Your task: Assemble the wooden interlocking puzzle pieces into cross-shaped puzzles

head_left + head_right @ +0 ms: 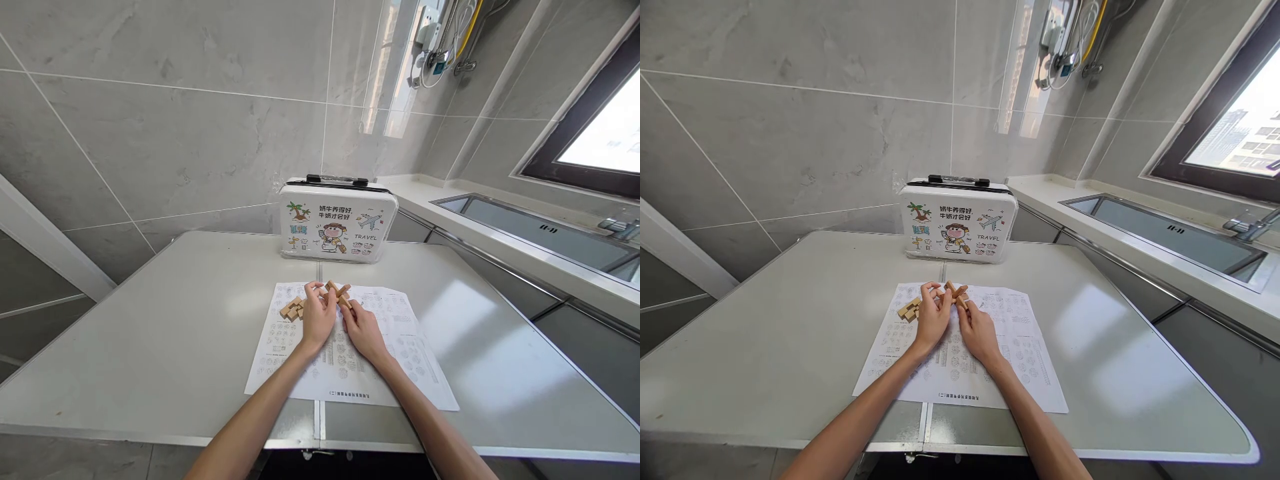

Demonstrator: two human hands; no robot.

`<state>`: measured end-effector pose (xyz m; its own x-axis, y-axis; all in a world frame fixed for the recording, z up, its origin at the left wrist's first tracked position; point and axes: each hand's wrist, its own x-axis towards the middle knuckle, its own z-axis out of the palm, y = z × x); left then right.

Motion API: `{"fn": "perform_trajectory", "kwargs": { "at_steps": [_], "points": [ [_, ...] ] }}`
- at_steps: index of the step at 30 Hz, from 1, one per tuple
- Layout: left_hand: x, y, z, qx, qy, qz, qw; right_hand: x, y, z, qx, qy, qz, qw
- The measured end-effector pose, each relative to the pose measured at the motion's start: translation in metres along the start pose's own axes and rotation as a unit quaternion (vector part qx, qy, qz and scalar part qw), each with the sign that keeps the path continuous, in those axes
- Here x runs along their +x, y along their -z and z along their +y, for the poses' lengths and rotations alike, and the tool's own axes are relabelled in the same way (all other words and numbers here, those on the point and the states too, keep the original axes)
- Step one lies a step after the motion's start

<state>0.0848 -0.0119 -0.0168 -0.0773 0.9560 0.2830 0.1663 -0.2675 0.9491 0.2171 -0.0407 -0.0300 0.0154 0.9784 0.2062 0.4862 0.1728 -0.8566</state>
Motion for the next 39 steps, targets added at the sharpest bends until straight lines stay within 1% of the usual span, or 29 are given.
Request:
{"fn": "perform_trajectory", "kwargs": {
  "at_steps": [3, 5, 7, 9, 13, 16, 19, 23, 29, 33, 36, 37, 39],
  "points": [
    [-0.002, -0.001, 0.003, -0.009, 0.000, -0.023, 1.000, 0.003, 0.001, 0.001, 0.126, -0.042, 0.002, 0.991],
    [-0.004, -0.002, 0.005, 0.006, -0.007, -0.028, 1.000, 0.007, 0.004, 0.004, 0.214, -0.090, 0.016, 0.973],
    [-0.006, -0.003, 0.006, 0.029, -0.015, -0.039, 0.999, 0.011, 0.008, 0.007, 0.303, -0.143, 0.032, 0.942],
    [-0.007, -0.004, 0.006, 0.049, -0.021, -0.055, 0.997, 0.015, 0.013, 0.011, 0.377, -0.177, 0.046, 0.908],
    [-0.010, -0.005, 0.002, 0.086, -0.036, -0.087, 0.992, 0.020, 0.021, 0.017, 0.485, -0.188, 0.053, 0.852],
    [-0.012, -0.006, -0.002, 0.131, -0.059, -0.115, 0.983, 0.021, 0.023, 0.022, 0.523, -0.187, 0.051, 0.830],
    [-0.014, -0.007, -0.004, 0.174, -0.082, -0.147, 0.970, 0.023, 0.024, 0.027, 0.541, -0.185, 0.054, 0.818],
    [-0.017, -0.008, -0.005, 0.204, -0.092, -0.185, 0.957, 0.025, 0.026, 0.035, 0.565, -0.180, 0.077, 0.802],
    [-0.018, -0.008, -0.004, 0.222, -0.094, -0.188, 0.952, 0.026, 0.035, 0.048, 0.596, -0.177, 0.136, 0.772],
    [-0.019, -0.007, -0.004, 0.226, -0.102, -0.195, 0.949, 0.028, 0.041, 0.053, 0.631, -0.172, 0.167, 0.738],
    [-0.019, -0.007, -0.003, 0.229, -0.108, -0.200, 0.947, 0.029, 0.045, 0.056, 0.659, -0.164, 0.179, 0.712],
    [-0.019, -0.006, -0.003, 0.230, -0.109, -0.201, 0.946, 0.029, 0.046, 0.056, 0.662, -0.161, 0.181, 0.709],
    [-0.019, -0.006, -0.003, 0.231, -0.109, -0.201, 0.946, 0.030, 0.047, 0.058, 0.654, -0.159, 0.184, 0.716]
  ]
}}
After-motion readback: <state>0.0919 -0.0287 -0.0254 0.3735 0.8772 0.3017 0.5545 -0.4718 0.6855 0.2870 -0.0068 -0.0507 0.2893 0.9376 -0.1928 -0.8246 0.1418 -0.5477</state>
